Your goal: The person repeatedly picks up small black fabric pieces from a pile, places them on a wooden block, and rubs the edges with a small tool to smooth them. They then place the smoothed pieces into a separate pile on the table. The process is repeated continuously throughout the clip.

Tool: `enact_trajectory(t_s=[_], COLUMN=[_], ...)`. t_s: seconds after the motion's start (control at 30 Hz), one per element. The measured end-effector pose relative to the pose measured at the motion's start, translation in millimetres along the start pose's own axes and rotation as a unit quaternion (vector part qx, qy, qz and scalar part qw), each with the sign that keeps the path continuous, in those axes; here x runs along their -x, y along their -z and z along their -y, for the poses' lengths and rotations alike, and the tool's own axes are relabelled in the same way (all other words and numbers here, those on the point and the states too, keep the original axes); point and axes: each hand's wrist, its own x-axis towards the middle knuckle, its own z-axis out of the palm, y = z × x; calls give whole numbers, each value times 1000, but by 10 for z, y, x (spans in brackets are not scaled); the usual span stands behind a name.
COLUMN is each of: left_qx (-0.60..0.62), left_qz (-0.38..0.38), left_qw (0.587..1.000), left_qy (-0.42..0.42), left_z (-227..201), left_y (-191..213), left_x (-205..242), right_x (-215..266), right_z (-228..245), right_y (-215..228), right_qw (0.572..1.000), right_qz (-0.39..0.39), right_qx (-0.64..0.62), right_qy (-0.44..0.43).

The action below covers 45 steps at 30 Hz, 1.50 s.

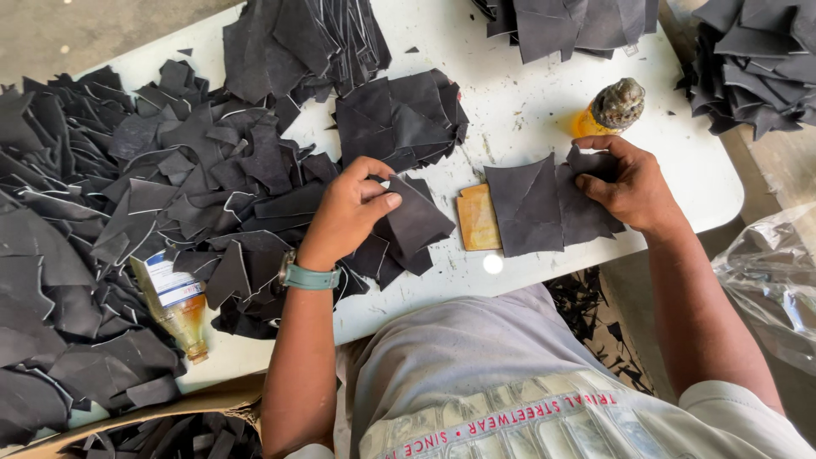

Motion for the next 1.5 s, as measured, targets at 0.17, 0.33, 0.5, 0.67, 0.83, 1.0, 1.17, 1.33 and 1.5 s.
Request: enact_trajectory(t_s=[0.17,0.33,0.5,0.67,0.83,1.0,1.17,1.33,1.5], left_qx=[86,-196,-266,-316,-300,-246,-262,-296,-305], left_qz=[78,-25,49,94,111,117,130,129,135], left_qw=[993,974,945,933,944,957,951,939,937], left_qy=[4,-110,-183,-141,-83,-100,-101,-117,-101], left_z=[-19,-186,-337,-278,-281,-204,-200,-169,-134], left_y=[-198,-673,-1247,-1250,-1198,-1122,-1114,-1151,-1166], left_x=[-91,-120,-123,-156,-154,-152,-169,-208,-247], right_x=[0,11,-9,16,-1,-9,-74,-71,89], right_z=[58,126,175,-129,-275,-243,-633,-794,-148], right_y=[-18,-11,-4,239,226,175,233,264,392], right_qw=[1000,1000,998,922,911,933,914,908,985], right_qz=[-3,-1,37,174,201,156,169,133,122], right_qx=[3,-11,-43,-330,-349,-299,-345,-357,-49], right_qy=[5,-15,-34,-106,-87,-129,-129,-173,-114])
